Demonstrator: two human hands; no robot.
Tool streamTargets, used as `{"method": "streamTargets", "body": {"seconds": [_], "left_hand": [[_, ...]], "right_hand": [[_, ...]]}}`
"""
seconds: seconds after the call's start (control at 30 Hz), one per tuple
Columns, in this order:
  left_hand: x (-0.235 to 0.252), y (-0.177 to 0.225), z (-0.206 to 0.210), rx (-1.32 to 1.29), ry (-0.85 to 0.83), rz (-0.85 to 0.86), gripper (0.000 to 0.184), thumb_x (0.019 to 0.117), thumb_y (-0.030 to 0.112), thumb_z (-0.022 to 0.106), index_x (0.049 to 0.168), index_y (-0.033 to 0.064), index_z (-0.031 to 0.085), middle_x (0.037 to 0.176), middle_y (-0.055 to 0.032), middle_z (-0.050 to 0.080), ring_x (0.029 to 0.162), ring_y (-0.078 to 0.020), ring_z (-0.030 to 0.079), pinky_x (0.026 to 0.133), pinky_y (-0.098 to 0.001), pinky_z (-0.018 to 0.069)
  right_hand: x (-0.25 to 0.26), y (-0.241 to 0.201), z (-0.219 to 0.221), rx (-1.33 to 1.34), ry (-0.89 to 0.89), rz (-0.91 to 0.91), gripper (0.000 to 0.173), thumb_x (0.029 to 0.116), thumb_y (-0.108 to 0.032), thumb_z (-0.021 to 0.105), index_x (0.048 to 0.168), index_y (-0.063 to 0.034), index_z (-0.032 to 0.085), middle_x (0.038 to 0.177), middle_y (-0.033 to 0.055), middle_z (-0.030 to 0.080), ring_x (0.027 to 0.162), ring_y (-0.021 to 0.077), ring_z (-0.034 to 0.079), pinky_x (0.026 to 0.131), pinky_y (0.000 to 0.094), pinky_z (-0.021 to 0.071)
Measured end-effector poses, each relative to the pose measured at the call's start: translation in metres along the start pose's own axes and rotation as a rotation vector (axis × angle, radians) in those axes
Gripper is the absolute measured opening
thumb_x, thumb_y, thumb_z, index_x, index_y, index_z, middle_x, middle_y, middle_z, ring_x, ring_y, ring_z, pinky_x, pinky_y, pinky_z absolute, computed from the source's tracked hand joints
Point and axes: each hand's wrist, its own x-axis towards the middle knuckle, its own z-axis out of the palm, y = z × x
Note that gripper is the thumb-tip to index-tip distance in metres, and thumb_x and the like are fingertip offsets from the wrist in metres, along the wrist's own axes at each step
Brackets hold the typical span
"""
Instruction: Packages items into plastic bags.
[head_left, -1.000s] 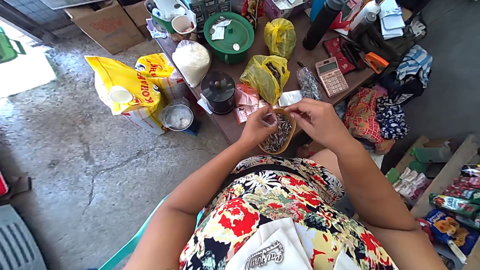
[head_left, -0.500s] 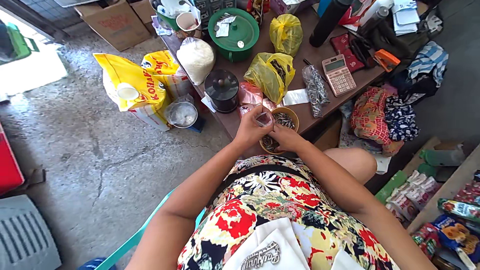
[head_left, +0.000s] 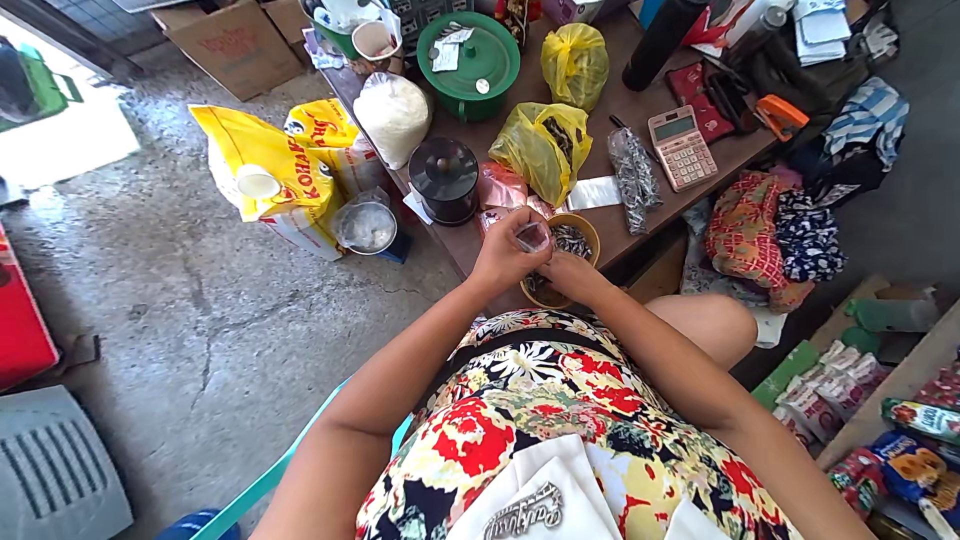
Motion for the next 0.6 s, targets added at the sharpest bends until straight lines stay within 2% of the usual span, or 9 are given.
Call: {"method": "streamTargets", "body": {"seconds": [0.1, 0.2, 0.27, 0.33, 0.47, 0.6], "left_hand": [[0.001, 0.008, -0.003, -0.015, 0.015, 0.016, 0.017, 0.0813, -0.003, 0.074, 0.095, 0.0011, 0.064, 0.085, -0.0012, 0.066, 0.076, -0.0035, 0.063, 0.072, -0.02, 0.0546], [0.002, 0.013, -0.005, 0.016, 0.029, 0.032, 0.019, 0.0804, -0.004, 0.075, 0.095, 0.0009, 0.064, 0.086, -0.0023, 0.066, 0.076, -0.005, 0.063, 0.071, -0.0207, 0.0543], [0.003, 0.013, -0.003, 0.067, 0.024, 0.02, 0.019, 0.0794, -0.003, 0.076, 0.094, 0.0001, 0.064, 0.085, -0.0035, 0.066, 0.076, -0.0058, 0.063, 0.071, -0.0208, 0.054], [0.003, 0.011, 0.002, 0.119, -0.003, -0.033, 0.02, 0.0793, -0.002, 0.077, 0.094, -0.0007, 0.065, 0.084, -0.0053, 0.066, 0.075, -0.0075, 0.063, 0.071, -0.0229, 0.0544], [0.005, 0.004, 0.017, 0.146, -0.095, -0.089, 0.019, 0.0802, -0.002, 0.078, 0.095, -0.0021, 0.065, 0.083, -0.0077, 0.067, 0.074, -0.0104, 0.065, 0.07, -0.0262, 0.0555], [0.009, -0.005, 0.029, 0.18, -0.153, -0.075, 0.019, 0.0834, 0.004, 0.079, 0.096, -0.0016, 0.066, 0.085, -0.0088, 0.067, 0.076, -0.0134, 0.066, 0.073, -0.03, 0.0565]], "right_hand": [[-0.003, 0.0, -0.004, 0.072, 0.05, 0.022, 0.022, 0.0933, -0.002, 0.07, 0.115, -0.0008, 0.073, 0.114, 0.0203, 0.071, 0.114, 0.0392, 0.066, 0.103, 0.0549, 0.0496], [-0.01, -0.001, -0.014, 0.277, 0.179, 0.078, 0.022, 0.0922, -0.005, 0.073, 0.114, -0.0011, 0.074, 0.112, 0.0198, 0.072, 0.107, 0.038, 0.069, 0.098, 0.0561, 0.0528], [-0.016, -0.002, -0.021, 0.41, 0.295, 0.11, 0.019, 0.0905, -0.004, 0.075, 0.109, -0.0002, 0.075, 0.107, 0.019, 0.073, 0.1, 0.0349, 0.071, 0.093, 0.0529, 0.0558], [-0.024, -0.003, -0.029, 0.499, 0.356, 0.168, 0.018, 0.091, -0.006, 0.076, 0.108, -0.0005, 0.076, 0.108, 0.0171, 0.074, 0.099, 0.0304, 0.072, 0.093, 0.0487, 0.0567], [-0.039, 0.0, -0.048, 0.666, 0.352, 0.325, 0.021, 0.0942, -0.011, 0.075, 0.114, -0.0023, 0.074, 0.11, 0.0137, 0.075, 0.098, 0.0239, 0.072, 0.092, 0.0439, 0.0572], [-0.054, 0.004, -0.069, 0.838, 0.392, 0.405, 0.022, 0.0938, -0.011, 0.075, 0.114, -0.0037, 0.073, 0.104, 0.0109, 0.074, 0.084, 0.0158, 0.072, 0.081, 0.0355, 0.0604]]}}
